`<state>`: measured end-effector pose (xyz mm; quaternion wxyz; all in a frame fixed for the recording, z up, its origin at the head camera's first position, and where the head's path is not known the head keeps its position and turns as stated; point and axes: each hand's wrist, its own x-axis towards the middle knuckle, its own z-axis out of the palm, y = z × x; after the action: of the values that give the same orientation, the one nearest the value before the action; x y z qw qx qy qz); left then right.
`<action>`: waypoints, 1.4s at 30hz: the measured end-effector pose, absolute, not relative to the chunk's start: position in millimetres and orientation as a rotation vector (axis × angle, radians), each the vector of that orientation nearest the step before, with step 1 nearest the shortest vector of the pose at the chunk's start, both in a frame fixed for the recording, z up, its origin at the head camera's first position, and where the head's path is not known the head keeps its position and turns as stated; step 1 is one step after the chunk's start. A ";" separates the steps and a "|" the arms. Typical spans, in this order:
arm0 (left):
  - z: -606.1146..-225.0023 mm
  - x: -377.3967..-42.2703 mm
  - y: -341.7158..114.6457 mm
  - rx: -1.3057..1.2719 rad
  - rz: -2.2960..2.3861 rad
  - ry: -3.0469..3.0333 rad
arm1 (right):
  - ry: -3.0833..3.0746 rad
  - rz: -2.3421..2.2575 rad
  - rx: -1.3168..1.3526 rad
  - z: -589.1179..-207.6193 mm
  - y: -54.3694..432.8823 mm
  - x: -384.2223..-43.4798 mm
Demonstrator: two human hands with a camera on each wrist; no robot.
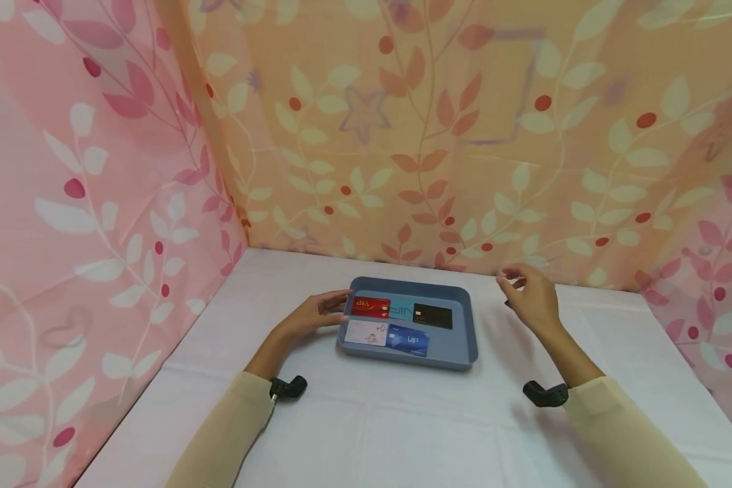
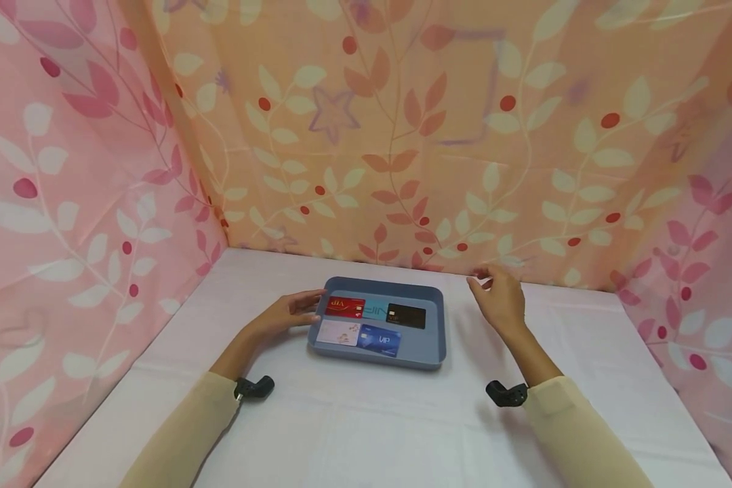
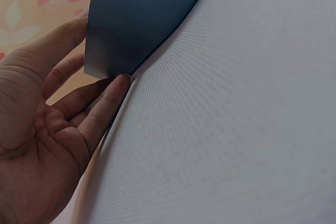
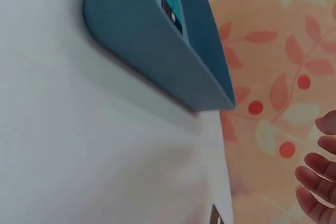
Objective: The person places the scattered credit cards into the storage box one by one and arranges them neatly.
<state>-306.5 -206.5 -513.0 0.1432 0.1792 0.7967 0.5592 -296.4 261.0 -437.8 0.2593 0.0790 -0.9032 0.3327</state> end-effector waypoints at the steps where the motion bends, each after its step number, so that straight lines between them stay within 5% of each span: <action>1: -513.1 -306.2 -206.7 0.518 1.614 2.298 | -2.450 0.897 0.204 -439.7 264.2 -297.7; 17: -513.1 -305.2 -205.1 0.522 1.624 2.289 | -2.613 0.828 -0.025 -468.8 313.5 -308.0; 42: -512.5 -306.9 -205.7 0.548 1.619 2.291 | -2.925 0.833 -0.006 -493.7 352.4 -319.4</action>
<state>-306.9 -205.7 -512.5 0.1413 0.1898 0.7935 0.5607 -319.4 352.4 -493.7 0.0503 -0.0019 -0.9606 0.2735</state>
